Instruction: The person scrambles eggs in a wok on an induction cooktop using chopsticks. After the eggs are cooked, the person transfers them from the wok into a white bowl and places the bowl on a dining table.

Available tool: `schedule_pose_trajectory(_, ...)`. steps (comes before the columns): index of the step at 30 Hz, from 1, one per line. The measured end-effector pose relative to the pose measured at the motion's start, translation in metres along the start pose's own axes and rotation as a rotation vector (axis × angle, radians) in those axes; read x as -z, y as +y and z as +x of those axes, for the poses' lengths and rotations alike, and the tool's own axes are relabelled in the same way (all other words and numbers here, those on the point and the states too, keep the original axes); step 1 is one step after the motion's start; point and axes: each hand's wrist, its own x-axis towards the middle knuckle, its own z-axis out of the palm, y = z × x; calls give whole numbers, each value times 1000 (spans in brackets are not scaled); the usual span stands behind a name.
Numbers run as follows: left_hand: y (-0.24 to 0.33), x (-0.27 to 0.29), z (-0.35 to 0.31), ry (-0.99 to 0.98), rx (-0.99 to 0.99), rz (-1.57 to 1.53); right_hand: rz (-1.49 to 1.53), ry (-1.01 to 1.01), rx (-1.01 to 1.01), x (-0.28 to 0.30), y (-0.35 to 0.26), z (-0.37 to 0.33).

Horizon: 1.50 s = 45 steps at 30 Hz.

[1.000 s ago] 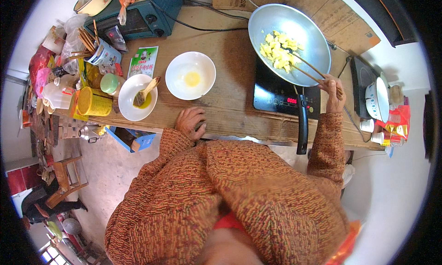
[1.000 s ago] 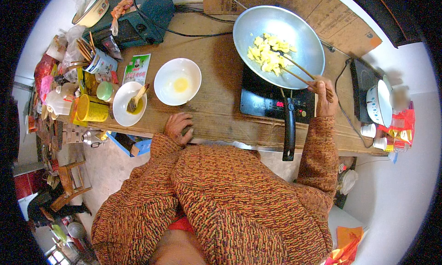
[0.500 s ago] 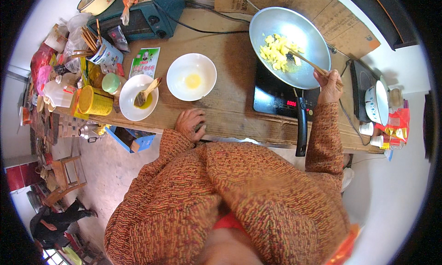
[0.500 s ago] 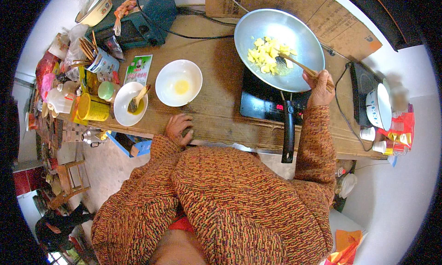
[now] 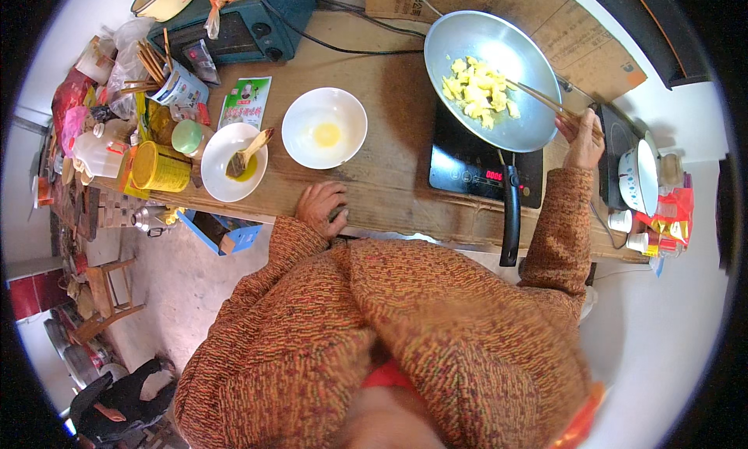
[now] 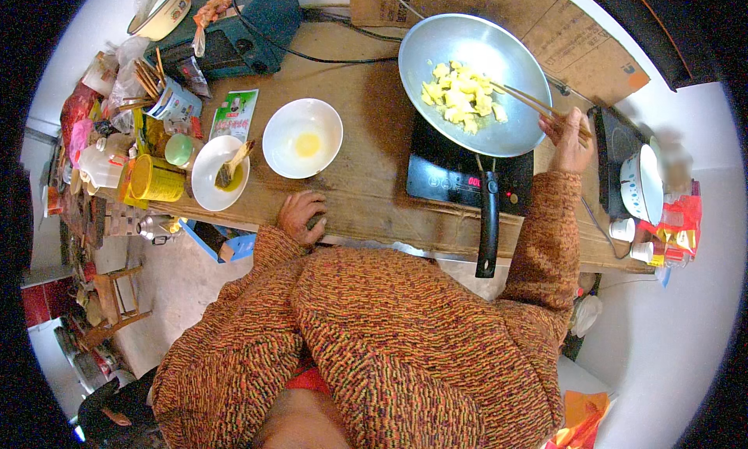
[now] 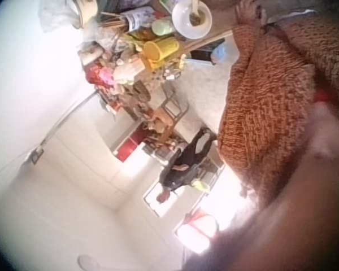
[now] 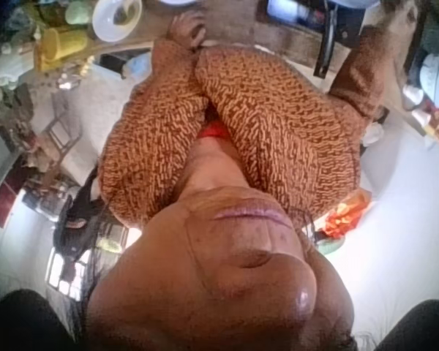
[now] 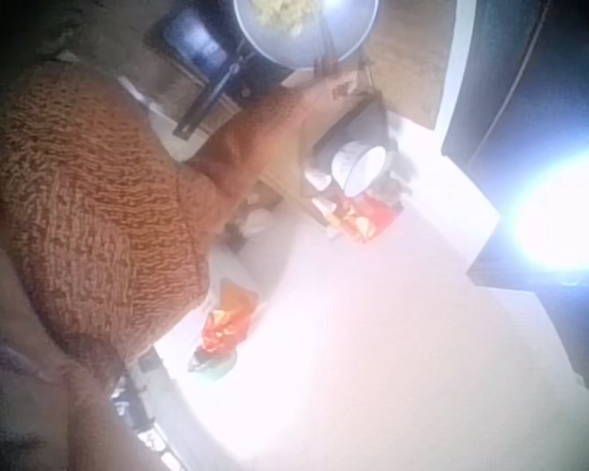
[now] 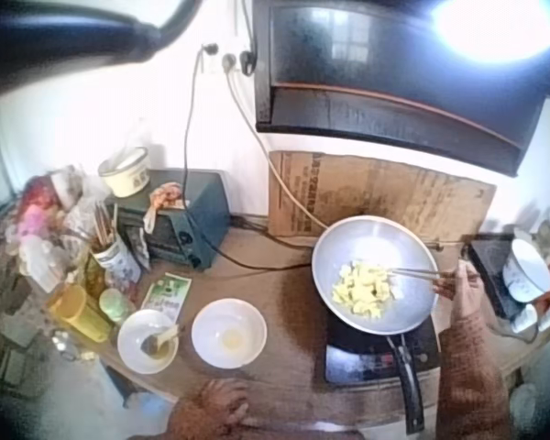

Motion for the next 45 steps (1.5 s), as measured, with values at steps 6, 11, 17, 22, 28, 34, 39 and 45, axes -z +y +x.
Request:
schedule_pose_trajectory(6, 3, 5, 1, -5, 14, 6, 49, 113, -153, -10, 54, 23)
schedule_pose_trajectory(11, 6, 4, 2, 3, 26, 13, 135, 182, -274, -25, 65, 33)
schedule_pose_trajectory(17, 5, 3, 0, 30, 20, 7, 186, 79, -141, -38, 57, 23)
schedule_pose_trajectory(22, 6, 3, 1, 29, 34, -5, -74, -200, 86, -37, 53, 14)
schedule_pose_trajectory(28, 0, 0, -1, 47, 8, -26, -634, -632, 561, -49, 15, -20)
schedule_pose_trajectory(34, 0, -1, -1, 29, 15, -25, -525, -502, 194, -33, -16, -17)
schedule_pose_trajectory(39, -2, 0, -3, 41, 13, -41, -212, -493, 74, -52, -17, -34)
schedule_pose_trajectory(45, -1, 2, -2, 35, 9, -49, -275, -500, 1, -44, 12, -38)
